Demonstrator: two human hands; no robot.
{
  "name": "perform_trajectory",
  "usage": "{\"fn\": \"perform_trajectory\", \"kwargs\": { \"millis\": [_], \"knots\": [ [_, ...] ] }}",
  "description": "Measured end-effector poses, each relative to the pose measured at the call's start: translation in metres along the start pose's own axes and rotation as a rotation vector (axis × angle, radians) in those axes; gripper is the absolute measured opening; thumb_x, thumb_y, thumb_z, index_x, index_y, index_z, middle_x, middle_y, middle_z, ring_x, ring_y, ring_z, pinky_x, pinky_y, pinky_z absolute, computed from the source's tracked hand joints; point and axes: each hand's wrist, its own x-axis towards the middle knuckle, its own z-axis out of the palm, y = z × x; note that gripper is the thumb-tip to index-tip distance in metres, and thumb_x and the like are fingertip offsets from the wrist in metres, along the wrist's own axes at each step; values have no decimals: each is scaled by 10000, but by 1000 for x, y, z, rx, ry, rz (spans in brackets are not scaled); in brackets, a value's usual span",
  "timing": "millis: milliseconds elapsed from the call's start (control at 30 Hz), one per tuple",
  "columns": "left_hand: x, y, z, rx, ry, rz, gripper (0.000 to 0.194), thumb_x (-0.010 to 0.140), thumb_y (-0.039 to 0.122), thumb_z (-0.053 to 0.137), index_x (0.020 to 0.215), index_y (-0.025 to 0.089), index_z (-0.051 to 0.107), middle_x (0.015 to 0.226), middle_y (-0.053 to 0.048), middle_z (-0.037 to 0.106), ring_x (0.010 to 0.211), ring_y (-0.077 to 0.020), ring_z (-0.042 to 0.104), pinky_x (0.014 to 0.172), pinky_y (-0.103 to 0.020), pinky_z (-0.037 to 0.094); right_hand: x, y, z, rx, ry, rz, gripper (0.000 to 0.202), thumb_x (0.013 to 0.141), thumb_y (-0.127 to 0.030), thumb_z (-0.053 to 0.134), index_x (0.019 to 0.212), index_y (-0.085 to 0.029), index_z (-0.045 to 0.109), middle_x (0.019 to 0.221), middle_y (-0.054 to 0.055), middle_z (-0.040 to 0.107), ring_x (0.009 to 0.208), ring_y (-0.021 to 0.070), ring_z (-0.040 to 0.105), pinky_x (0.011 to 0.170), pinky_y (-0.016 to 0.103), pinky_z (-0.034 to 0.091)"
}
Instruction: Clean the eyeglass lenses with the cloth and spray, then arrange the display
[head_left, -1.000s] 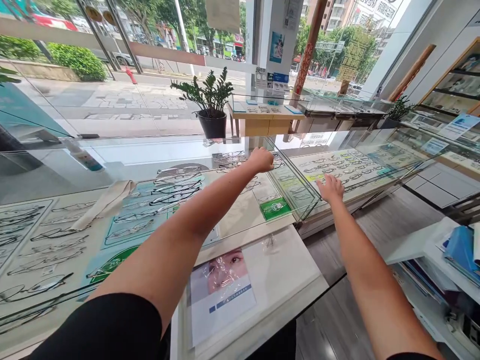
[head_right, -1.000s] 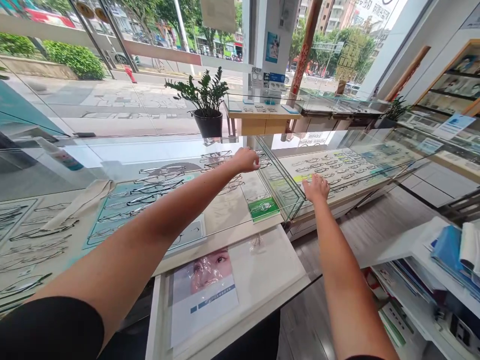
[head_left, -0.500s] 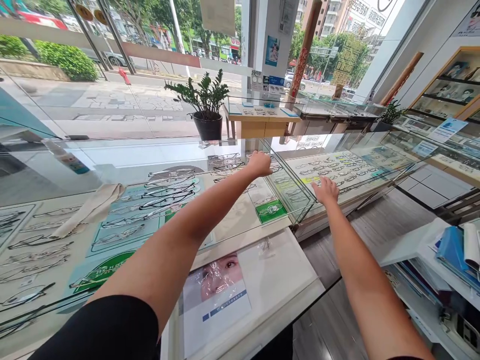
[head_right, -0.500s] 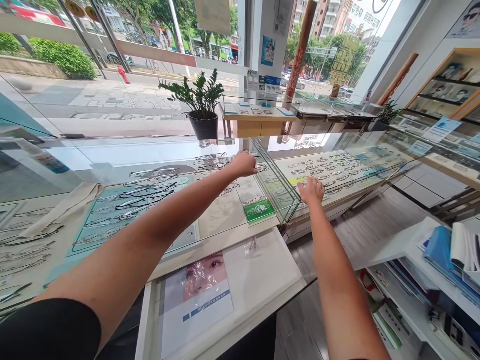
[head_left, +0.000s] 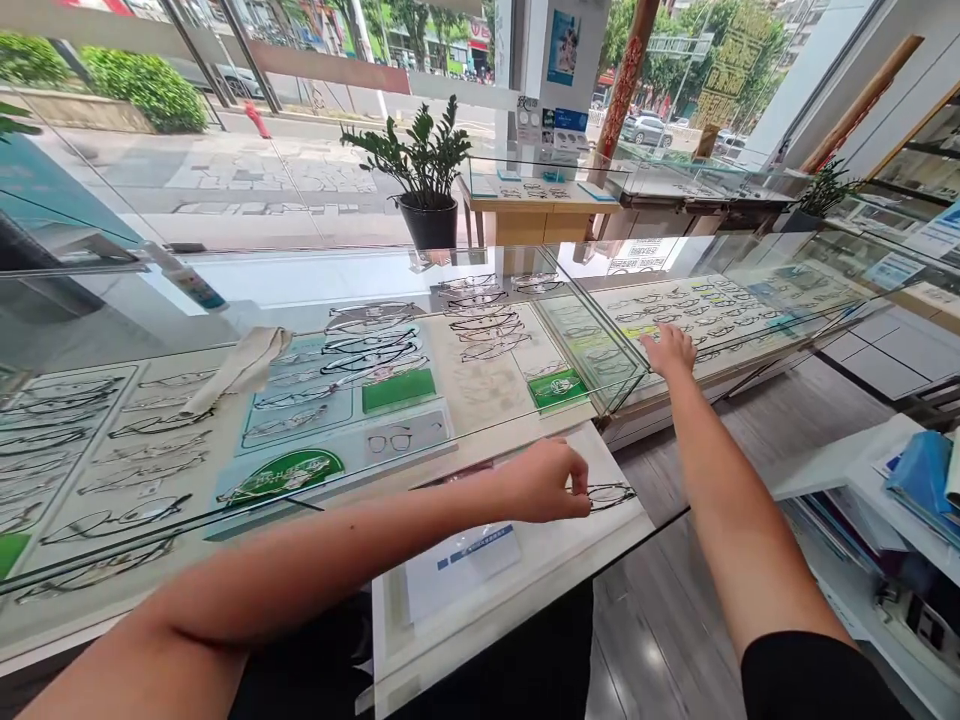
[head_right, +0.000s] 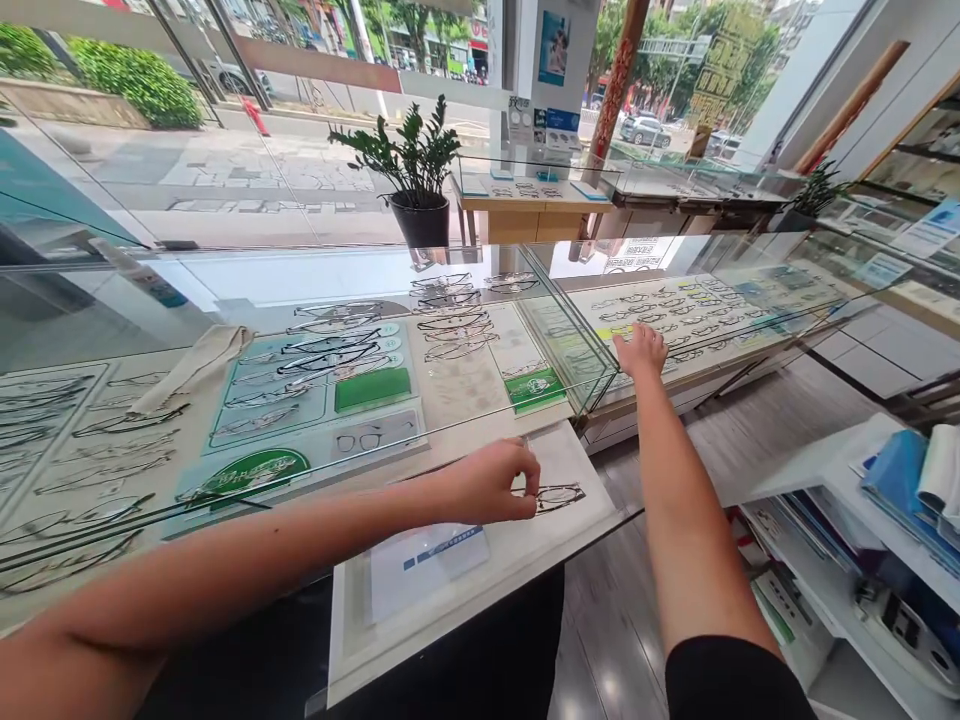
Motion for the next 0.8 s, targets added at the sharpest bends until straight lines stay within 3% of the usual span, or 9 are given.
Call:
{"fn": "perform_trajectory", "kwargs": {
  "millis": [100, 233, 367, 533, 700, 800],
  "knots": [
    [-7, -43, 31, 26, 7, -84, 66, 828, 244, 798, 798, 267, 743, 939, -63, 833, 1059, -304, 770, 933, -402, 596, 3, 2, 2, 12, 13, -3, 840, 1114, -664, 343, 1808, -200, 430, 1924, 134, 356, 1749, 408, 296, 1418, 600, 296],
    [3, -101, 35, 183, 186, -175, 81, 890, 216, 741, 825, 263, 749, 958, -37, 861, 1098, -299, 757, 994, -406, 577, 6, 4, 5, 44, 48, -10, 837, 1104, -669, 381, 1789, -196, 470, 1904, 153, 392, 1728, 426, 320, 1405, 623, 313],
    [27, -145, 13, 271, 332, -285, 142, 966, 246, 658, 931, 249, 796, 1105, -92, 869, 1157, -347, 731, 1044, -489, 557, 5, 4, 6, 43, 56, 3, 824, 1102, -670, 390, 1785, -217, 477, 1903, 132, 402, 1727, 403, 328, 1413, 605, 308],
    [73, -185, -25, 360, 436, -356, 219, 1015, 276, 608, 1003, 215, 818, 1238, -180, 836, 1281, -416, 671, 1112, -585, 491, 1, 4, 5, 71, 76, -8, 797, 1098, -658, 417, 1760, -224, 510, 1900, 112, 414, 1716, 387, 342, 1409, 590, 306],
    [124, -210, -51, 386, 464, -373, 296, 1075, 234, 489, 1069, 206, 783, 1158, -175, 814, 1138, -352, 689, 1099, -564, 476, -2, 4, 5, 99, 96, -2, 774, 1091, -647, 458, 1742, -236, 535, 1881, 107, 449, 1701, 399, 368, 1394, 616, 319],
    [152, -222, -60, 398, 460, -311, 225, 1087, 303, 558, 1127, 223, 765, 1182, -147, 792, 1155, -329, 672, 1122, -550, 468, -1, 6, 7, 103, 106, -6, 766, 1086, -656, 466, 1730, -249, 548, 1876, 105, 455, 1696, 401, 368, 1386, 617, 319]
  ]
}}
